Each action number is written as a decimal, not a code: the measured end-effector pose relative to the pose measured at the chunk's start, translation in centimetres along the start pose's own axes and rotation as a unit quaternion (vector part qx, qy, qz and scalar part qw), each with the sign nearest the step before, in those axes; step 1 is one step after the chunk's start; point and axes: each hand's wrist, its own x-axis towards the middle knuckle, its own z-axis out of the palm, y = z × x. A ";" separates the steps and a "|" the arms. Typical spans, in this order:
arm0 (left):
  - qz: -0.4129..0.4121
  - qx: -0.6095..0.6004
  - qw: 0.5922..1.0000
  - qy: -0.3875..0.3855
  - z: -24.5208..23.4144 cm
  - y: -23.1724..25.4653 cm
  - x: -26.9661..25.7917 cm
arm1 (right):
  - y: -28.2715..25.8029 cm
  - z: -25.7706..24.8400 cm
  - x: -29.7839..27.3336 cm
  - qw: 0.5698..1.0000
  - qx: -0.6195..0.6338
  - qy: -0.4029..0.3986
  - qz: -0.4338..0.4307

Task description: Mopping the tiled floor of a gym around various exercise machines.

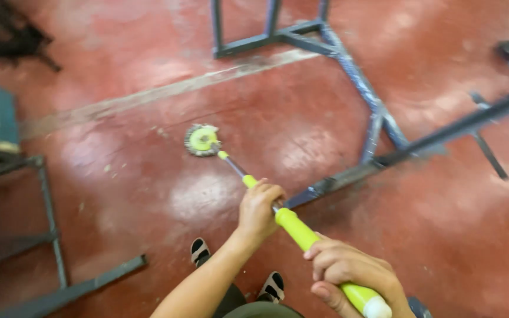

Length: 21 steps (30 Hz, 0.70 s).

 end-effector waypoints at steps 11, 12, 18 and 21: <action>0.061 0.208 0.920 -0.327 19.4 -5.1 -4.2 | 16.3 3.0 -13.3 0.929 -0.036 0.359 -0.085; 0.043 0.219 0.902 -0.369 19.3 -4.7 -4.9 | 17.6 3.7 -14.1 0.927 0.012 0.366 -0.086; 0.121 0.096 0.894 -0.420 7.8 -0.3 -4.9 | 11.6 4.4 -16.0 0.911 0.104 0.392 -0.072; -0.056 0.053 0.850 -0.522 7.2 -5.9 -6.8 | 10.0 3.7 -18.7 0.901 0.137 0.404 -0.075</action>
